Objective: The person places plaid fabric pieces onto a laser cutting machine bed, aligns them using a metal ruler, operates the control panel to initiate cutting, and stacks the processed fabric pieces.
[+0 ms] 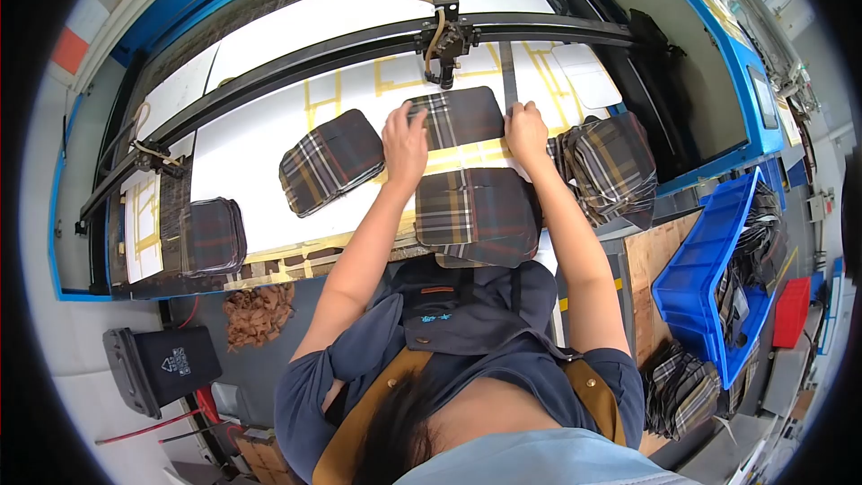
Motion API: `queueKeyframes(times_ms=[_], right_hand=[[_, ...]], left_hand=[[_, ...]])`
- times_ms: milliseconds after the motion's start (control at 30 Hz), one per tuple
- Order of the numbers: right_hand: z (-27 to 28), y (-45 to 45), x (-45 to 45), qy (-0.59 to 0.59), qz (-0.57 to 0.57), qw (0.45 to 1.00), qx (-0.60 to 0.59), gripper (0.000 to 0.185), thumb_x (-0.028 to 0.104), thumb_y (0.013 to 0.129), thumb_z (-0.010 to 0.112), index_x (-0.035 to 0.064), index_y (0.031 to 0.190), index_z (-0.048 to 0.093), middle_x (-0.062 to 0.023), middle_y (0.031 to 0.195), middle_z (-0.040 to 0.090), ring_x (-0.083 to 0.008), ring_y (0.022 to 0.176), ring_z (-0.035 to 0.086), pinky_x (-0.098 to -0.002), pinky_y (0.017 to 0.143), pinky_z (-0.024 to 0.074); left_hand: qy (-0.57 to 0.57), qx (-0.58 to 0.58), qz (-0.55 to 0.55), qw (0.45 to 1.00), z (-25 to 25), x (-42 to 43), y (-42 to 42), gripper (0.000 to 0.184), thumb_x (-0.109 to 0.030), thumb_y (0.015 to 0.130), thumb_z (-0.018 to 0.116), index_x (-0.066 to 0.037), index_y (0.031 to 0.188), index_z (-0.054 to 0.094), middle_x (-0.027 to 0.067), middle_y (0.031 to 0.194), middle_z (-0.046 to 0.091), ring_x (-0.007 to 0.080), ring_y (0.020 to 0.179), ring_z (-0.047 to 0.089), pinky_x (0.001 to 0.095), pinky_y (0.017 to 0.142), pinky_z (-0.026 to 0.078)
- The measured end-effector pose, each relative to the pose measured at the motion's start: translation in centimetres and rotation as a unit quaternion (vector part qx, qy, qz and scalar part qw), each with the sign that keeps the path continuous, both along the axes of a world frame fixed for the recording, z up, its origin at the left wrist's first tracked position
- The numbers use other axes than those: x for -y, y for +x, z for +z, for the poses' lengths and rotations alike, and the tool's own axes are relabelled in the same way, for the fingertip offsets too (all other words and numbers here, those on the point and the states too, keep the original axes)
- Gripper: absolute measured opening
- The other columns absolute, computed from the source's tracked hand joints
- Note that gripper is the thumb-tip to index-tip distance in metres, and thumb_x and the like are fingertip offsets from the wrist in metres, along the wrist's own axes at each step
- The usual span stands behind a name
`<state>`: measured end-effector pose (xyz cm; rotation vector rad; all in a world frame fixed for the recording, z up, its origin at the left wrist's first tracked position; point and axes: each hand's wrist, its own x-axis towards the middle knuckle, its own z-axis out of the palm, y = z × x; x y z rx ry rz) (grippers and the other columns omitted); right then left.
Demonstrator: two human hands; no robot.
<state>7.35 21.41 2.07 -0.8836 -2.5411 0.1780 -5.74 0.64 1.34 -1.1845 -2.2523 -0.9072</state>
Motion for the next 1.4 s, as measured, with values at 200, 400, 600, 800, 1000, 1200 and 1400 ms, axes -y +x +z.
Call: queueKeyframes(times_ms=[200,400,600,800,1000,1200,1400], right_hand=[[-0.6,0.2,0.3,0.029,-0.047,0.990,0.128,0.019,0.006,0.081,0.060,-0.0084,0.092,0.066,-0.0237,0.104,0.060,-0.0399,0.096,0.062,-0.0427,0.077,0.0581],[-0.8,0.4,-2.7,0.037,-0.026,0.994,0.100,0.019,0.007,0.080,0.063,-0.0065,0.093,0.067,-0.0222,0.093,0.067,-0.0358,0.085,0.069,-0.0423,0.074,0.0572],[-4.0,-1.3,-3.1,-0.252,0.041,0.948,-0.188,0.024,0.008,0.085,0.070,-0.0059,0.104,0.066,-0.0116,0.077,0.070,-0.0187,0.065,0.064,-0.0337,0.062,0.0511],[-3.4,-3.4,1.8,-0.277,0.085,0.942,-0.169,0.028,0.007,0.084,0.073,-0.0041,0.108,0.065,-0.0113,0.072,0.065,-0.0216,0.064,0.061,-0.0346,0.063,0.0501],[-0.1,-2.0,5.1,-0.271,0.107,0.954,-0.072,0.037,0.011,0.082,0.073,-0.0042,0.115,0.064,-0.0232,0.091,0.069,-0.0406,0.089,0.067,-0.0444,0.076,0.0528],[-1.1,-1.3,6.7,-0.090,0.128,0.986,-0.059,0.041,0.011,0.082,0.071,-0.0070,0.118,0.062,-0.0215,0.103,0.063,-0.0389,0.093,0.063,-0.0442,0.078,0.0525],[-2.1,-1.1,8.0,0.007,0.139,0.987,-0.083,0.039,0.008,0.084,0.067,-0.0105,0.117,0.060,-0.0185,0.099,0.059,-0.0351,0.090,0.057,-0.0434,0.077,0.0506]], left_hand=[[-0.030,0.075,-0.189,0.979,-1.5,-0.3,3.0,0.026,-0.015,0.092,0.065,-0.006,0.115,0.070,0.0140,0.130,0.062,0.0349,0.128,0.052,0.0460,0.105,0.042],[-0.021,0.058,-0.165,0.984,-1.8,-0.3,2.9,0.024,-0.013,0.092,0.063,-0.008,0.114,0.071,0.0137,0.127,0.063,0.0348,0.126,0.053,0.0468,0.106,0.042],[-0.011,0.066,-0.163,0.984,-1.4,-0.2,3.0,0.024,-0.009,0.090,0.063,-0.006,0.114,0.069,0.0146,0.127,0.062,0.0354,0.124,0.054,0.0471,0.105,0.042],[0.003,0.082,-0.152,0.985,-1.6,-0.2,2.9,0.029,-0.007,0.086,0.065,-0.002,0.115,0.066,0.0153,0.125,0.061,0.0348,0.124,0.053,0.0457,0.106,0.043],[0.011,0.081,-0.150,0.985,-1.7,-0.3,2.9,0.027,-0.006,0.085,0.065,-0.001,0.111,0.065,0.0159,0.124,0.061,0.0352,0.123,0.053,0.0454,0.105,0.043],[0.008,0.074,-0.152,0.986,-1.5,-0.3,2.9,0.027,-0.005,0.084,0.065,-0.001,0.111,0.065,0.0163,0.124,0.061,0.0358,0.122,0.053,0.0454,0.105,0.043],[0.005,0.083,-0.153,0.985,-1.4,-0.2,2.9,0.029,-0.004,0.086,0.063,-0.001,0.114,0.065,0.0174,0.126,0.061,0.0369,0.123,0.054,0.0453,0.104,0.044]])
